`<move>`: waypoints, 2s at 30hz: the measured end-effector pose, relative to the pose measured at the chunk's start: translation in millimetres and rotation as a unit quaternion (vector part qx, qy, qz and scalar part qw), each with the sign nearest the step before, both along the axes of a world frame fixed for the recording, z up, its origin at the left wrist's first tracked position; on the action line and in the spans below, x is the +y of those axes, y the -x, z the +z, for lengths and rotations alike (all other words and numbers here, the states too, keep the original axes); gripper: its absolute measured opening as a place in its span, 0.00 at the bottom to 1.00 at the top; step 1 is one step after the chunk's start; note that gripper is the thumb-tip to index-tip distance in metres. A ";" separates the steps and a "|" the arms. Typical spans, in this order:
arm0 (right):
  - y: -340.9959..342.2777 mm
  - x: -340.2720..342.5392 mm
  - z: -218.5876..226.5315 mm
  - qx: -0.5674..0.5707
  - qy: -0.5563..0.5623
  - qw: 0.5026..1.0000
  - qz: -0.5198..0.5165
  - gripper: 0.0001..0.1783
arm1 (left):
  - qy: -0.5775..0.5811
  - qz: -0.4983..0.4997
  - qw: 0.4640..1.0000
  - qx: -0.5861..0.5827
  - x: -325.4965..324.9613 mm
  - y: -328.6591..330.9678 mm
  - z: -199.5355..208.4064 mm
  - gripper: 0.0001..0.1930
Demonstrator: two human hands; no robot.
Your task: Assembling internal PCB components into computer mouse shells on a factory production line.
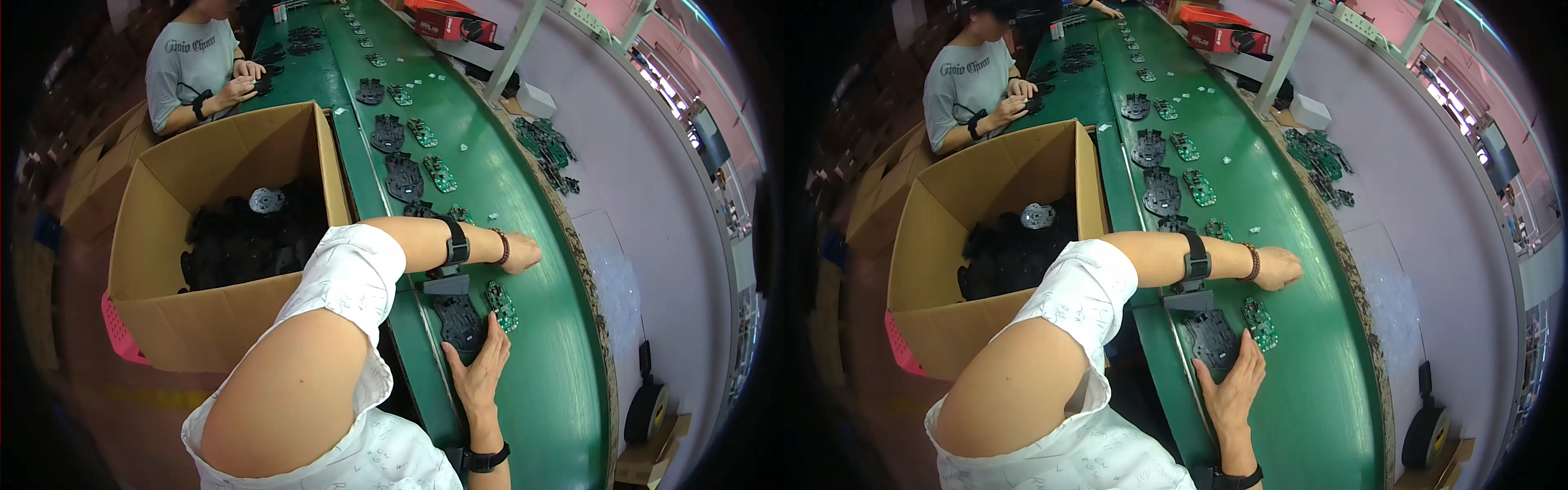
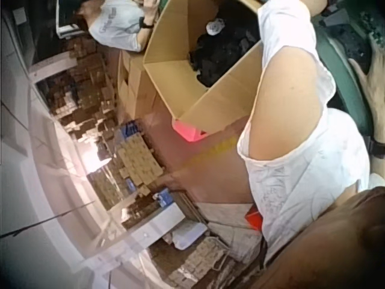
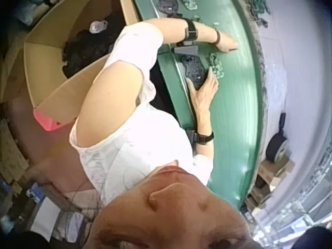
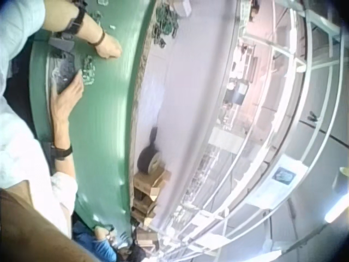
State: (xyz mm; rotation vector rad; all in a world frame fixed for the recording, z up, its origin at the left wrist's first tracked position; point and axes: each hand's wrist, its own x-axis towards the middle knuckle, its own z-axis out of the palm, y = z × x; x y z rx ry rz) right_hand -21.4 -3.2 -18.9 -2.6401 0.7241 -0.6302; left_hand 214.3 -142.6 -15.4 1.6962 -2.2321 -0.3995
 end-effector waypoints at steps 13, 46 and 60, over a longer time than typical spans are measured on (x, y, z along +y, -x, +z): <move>52.3 -1.8 13.9 0.024 -0.094 0.995 -0.013 0.61 | 0.087 0.067 0.994 0.027 -29.5 36.2 -19.0 0.24; 110.3 -71.5 -1.8 -0.073 -0.119 0.980 -0.145 0.28 | -0.089 -0.081 0.987 0.102 -20.1 68.8 8.3 0.07; 98.3 -77.5 -3.4 -0.041 -0.081 0.996 -0.027 0.34 | 0.079 -0.024 0.950 0.301 66.8 134.8 90.3 0.07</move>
